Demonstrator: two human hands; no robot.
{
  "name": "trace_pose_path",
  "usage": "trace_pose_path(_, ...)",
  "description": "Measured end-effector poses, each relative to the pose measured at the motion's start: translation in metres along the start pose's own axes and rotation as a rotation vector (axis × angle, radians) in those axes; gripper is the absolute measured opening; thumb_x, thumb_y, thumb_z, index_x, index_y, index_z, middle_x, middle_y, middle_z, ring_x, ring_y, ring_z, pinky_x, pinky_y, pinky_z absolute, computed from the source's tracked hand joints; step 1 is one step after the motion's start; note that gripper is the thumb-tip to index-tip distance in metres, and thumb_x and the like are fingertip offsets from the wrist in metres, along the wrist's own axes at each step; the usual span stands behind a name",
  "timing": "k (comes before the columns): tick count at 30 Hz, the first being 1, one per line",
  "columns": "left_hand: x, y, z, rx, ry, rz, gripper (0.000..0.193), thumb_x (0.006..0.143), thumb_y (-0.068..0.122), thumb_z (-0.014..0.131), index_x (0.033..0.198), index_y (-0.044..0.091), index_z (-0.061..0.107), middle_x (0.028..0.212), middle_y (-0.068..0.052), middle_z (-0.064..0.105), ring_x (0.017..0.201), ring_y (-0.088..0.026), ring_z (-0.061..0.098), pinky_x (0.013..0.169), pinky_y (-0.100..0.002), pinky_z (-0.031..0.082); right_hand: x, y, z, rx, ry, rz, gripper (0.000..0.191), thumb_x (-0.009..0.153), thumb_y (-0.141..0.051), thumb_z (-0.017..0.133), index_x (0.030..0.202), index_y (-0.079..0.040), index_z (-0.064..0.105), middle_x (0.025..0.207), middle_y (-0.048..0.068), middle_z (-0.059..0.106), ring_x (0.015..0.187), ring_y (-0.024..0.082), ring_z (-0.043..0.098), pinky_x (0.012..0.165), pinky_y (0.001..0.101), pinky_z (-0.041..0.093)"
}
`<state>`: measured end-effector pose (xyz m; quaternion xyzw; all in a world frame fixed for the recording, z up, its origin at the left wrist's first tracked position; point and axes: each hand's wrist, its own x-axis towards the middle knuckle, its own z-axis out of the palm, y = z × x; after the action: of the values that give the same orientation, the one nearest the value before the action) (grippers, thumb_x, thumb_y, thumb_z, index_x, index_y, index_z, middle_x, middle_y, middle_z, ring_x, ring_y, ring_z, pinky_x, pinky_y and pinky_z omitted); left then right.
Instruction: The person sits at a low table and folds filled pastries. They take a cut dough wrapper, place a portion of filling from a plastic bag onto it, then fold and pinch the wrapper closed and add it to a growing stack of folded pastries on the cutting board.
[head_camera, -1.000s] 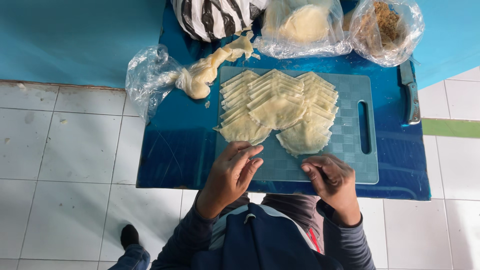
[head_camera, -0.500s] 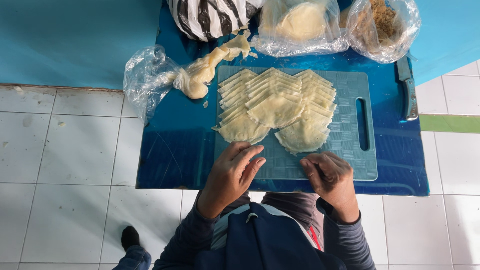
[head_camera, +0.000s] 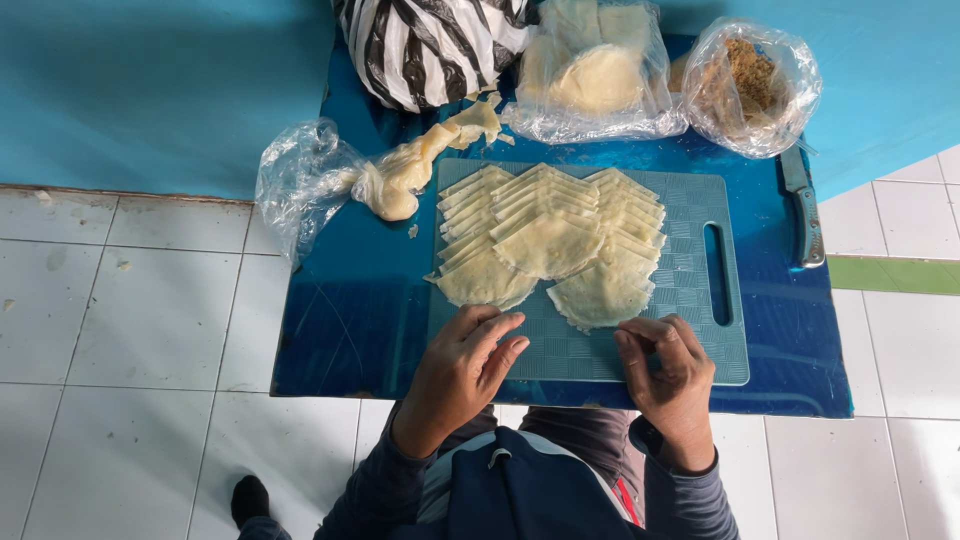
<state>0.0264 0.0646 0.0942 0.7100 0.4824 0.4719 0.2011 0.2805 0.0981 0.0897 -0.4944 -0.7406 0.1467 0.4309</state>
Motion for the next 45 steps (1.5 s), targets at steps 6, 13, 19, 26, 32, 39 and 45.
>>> trace_pose_path(6, -0.001, -0.001, -0.002, 0.046, 0.026, 0.047, 0.028, 0.098, 0.015, 0.075, 0.121, 0.001, 0.069, 0.11, -0.013, 0.066, 0.089, -0.025, 0.071, 0.069, -0.033, 0.059, -0.001, -0.003, 0.001, -0.025, 0.049, -0.044, 0.016, 0.091, 0.0, 0.077, 0.103, -0.006, 0.068, 0.096, 0.007, 0.066, 0.083, 0.016, 0.067, 0.073, 0.0299, 0.054)
trace_pose_path(13, -0.001, 0.0, 0.0, 0.023, 0.022, 0.042, 0.027, 0.097, 0.015, 0.075, 0.121, 0.002, 0.069, 0.11, -0.013, 0.066, 0.088, -0.024, 0.072, 0.068, -0.033, 0.059, 0.003, -0.008, 0.001, -0.093, -0.005, -0.076, 0.02, 0.087, -0.002, 0.081, 0.103, -0.007, 0.071, 0.101, 0.007, 0.063, 0.092, 0.021, 0.065, 0.076, 0.0334, 0.054)
trace_pose_path(19, -0.001, 0.001, -0.001, 0.019, 0.013, 0.025, 0.028, 0.098, 0.015, 0.075, 0.121, 0.001, 0.069, 0.111, -0.013, 0.066, 0.088, -0.024, 0.072, 0.069, -0.033, 0.059, 0.005, -0.009, 0.0, -0.108, -0.027, -0.095, 0.023, 0.084, -0.003, 0.083, 0.103, -0.008, 0.071, 0.102, 0.008, 0.062, 0.094, 0.023, 0.063, 0.077, 0.0343, 0.053)
trace_pose_path(26, -0.001, 0.002, -0.004, 0.029, 0.023, 0.046, 0.027, 0.098, 0.014, 0.075, 0.122, 0.002, 0.069, 0.111, -0.013, 0.066, 0.091, -0.025, 0.072, 0.071, -0.034, 0.059, 0.005, -0.011, 0.003, -0.139, -0.036, -0.108, 0.026, 0.081, -0.005, 0.086, 0.104, -0.009, 0.072, 0.1, 0.007, 0.063, 0.094, 0.024, 0.063, 0.077, 0.0355, 0.053)
trace_pose_path(32, -0.002, 0.0, 0.0, 0.03, 0.026, 0.051, 0.028, 0.098, 0.014, 0.076, 0.122, 0.002, 0.069, 0.112, -0.013, 0.066, 0.089, -0.024, 0.072, 0.069, -0.032, 0.059, 0.006, -0.01, 0.001, -0.149, -0.061, -0.112, 0.03, 0.08, -0.007, 0.086, 0.106, -0.009, 0.073, 0.1, 0.007, 0.063, 0.093, 0.024, 0.062, 0.077, 0.0359, 0.053)
trace_pose_path(39, -0.003, -0.004, 0.001, 0.026, 0.016, 0.047, 0.028, 0.098, 0.014, 0.076, 0.122, 0.002, 0.068, 0.112, -0.013, 0.066, 0.091, -0.024, 0.072, 0.07, -0.032, 0.06, 0.006, -0.008, 0.004, -0.152, -0.067, -0.13, 0.031, 0.081, -0.008, 0.086, 0.108, -0.009, 0.072, 0.1, 0.006, 0.064, 0.094, 0.024, 0.062, 0.079, 0.0363, 0.053)
trace_pose_path(45, -0.003, -0.004, 0.001, 0.038, 0.012, 0.052, 0.029, 0.097, 0.014, 0.076, 0.122, 0.002, 0.069, 0.111, -0.013, 0.066, 0.092, -0.025, 0.072, 0.071, -0.033, 0.06, 0.007, -0.009, 0.004, -0.164, -0.071, -0.134, 0.031, 0.08, -0.008, 0.086, 0.108, -0.008, 0.073, 0.1, 0.007, 0.065, 0.093, 0.024, 0.063, 0.078, 0.0368, 0.053)
